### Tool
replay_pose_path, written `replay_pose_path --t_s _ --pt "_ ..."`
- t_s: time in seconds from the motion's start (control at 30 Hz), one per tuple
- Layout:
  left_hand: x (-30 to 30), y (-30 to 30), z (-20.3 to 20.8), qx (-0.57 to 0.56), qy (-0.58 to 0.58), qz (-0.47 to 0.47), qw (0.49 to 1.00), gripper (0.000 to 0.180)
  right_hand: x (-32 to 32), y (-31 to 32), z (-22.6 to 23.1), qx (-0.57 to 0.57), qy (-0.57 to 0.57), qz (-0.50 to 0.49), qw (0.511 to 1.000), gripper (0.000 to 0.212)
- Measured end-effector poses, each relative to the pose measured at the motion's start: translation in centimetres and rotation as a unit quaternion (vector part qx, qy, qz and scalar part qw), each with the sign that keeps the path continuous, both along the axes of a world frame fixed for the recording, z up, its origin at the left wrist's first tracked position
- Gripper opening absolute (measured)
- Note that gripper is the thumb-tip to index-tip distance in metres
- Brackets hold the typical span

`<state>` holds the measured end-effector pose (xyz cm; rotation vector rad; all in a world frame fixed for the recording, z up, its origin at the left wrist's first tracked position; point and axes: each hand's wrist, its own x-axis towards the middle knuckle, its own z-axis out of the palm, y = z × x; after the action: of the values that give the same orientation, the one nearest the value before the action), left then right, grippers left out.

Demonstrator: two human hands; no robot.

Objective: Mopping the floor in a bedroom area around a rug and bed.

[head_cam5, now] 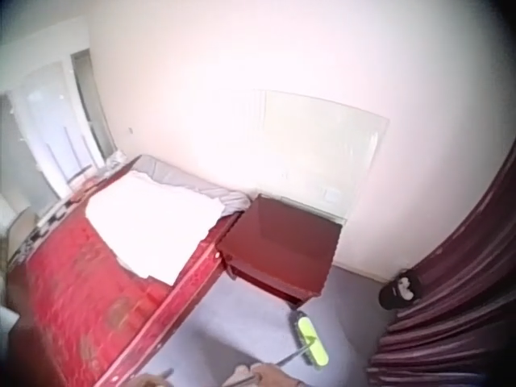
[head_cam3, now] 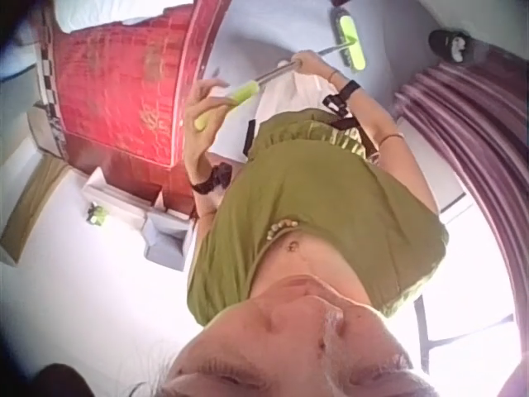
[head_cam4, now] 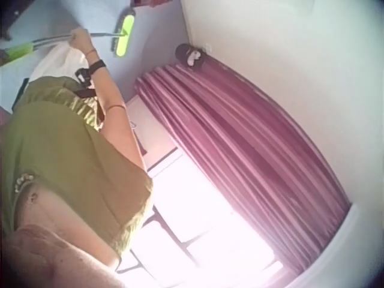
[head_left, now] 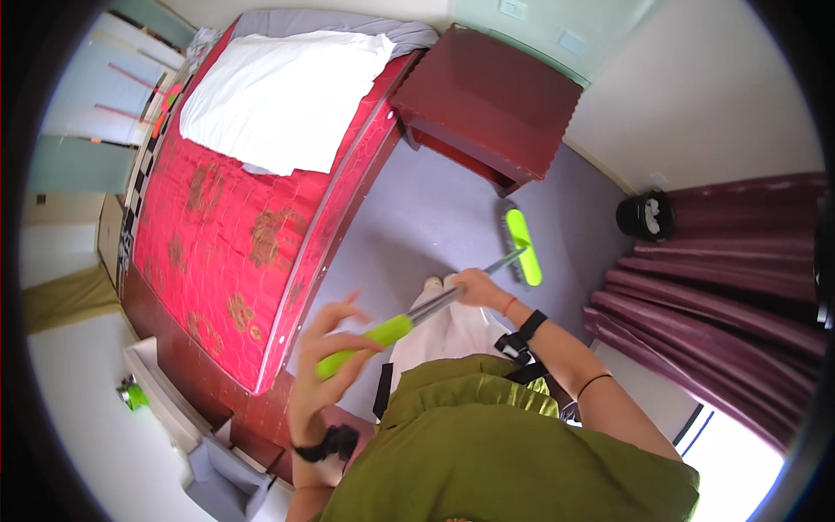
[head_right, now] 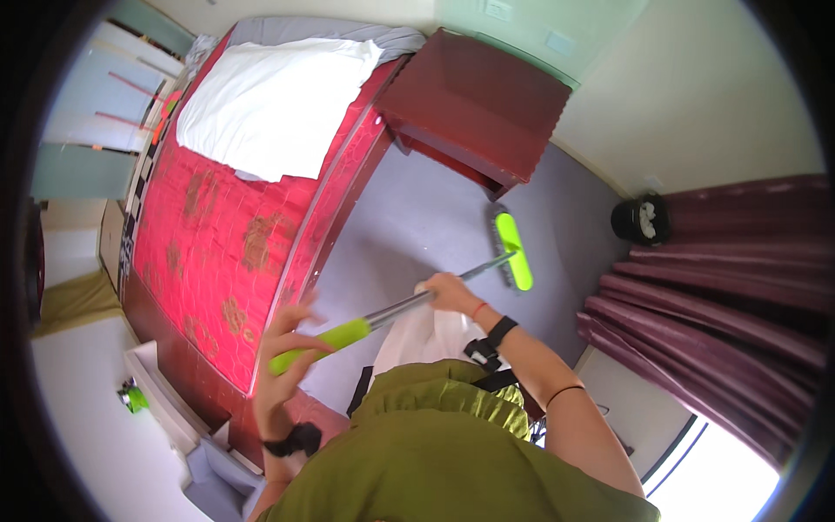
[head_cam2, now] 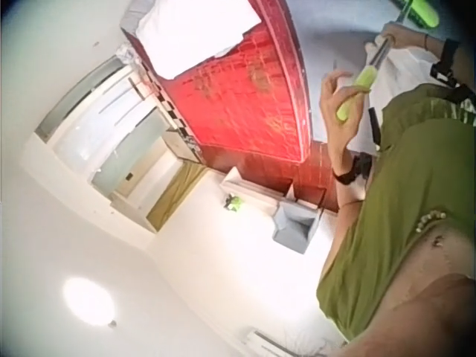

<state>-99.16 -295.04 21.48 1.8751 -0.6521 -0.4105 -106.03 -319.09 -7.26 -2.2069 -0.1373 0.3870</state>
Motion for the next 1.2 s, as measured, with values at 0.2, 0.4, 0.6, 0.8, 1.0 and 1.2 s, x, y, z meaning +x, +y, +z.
replay_pose_path --t_s 0.2,0.4,0.6,0.8,1.0,1.2 --pt "-3.4 -2.4 -9.7 -0.129 0.239 0.027 0.962 0.026 -0.6 -5.0 -5.5 -0.078 0.1 0.074 0.989 0.011" --pt "-5.2 0.2 -0.5 -0.083 0.174 0.185 0.964 0.028 0.7 4.3 -4.3 0.038 -0.026 0.138 0.989 0.015" --pt "-9.0 0.4 3.3 -0.107 0.036 0.304 0.946 0.03 3.4 10.5 0.7 0.113 -0.011 0.302 0.946 0.009" --pt "-10.4 0.9 3.6 -0.234 0.01 0.361 0.903 0.037 5.4 9.1 2.8 0.117 -0.008 0.351 0.929 0.011" --pt "-8.3 0.6 -3.5 -0.139 0.066 0.332 0.931 0.03 11.4 4.6 -2.5 -0.034 -0.029 0.382 0.923 0.012" --pt "-8.7 1.4 -6.6 -0.176 0.091 0.378 0.905 0.03 12.1 5.4 -5.8 -0.08 -0.041 0.404 0.91 0.012"
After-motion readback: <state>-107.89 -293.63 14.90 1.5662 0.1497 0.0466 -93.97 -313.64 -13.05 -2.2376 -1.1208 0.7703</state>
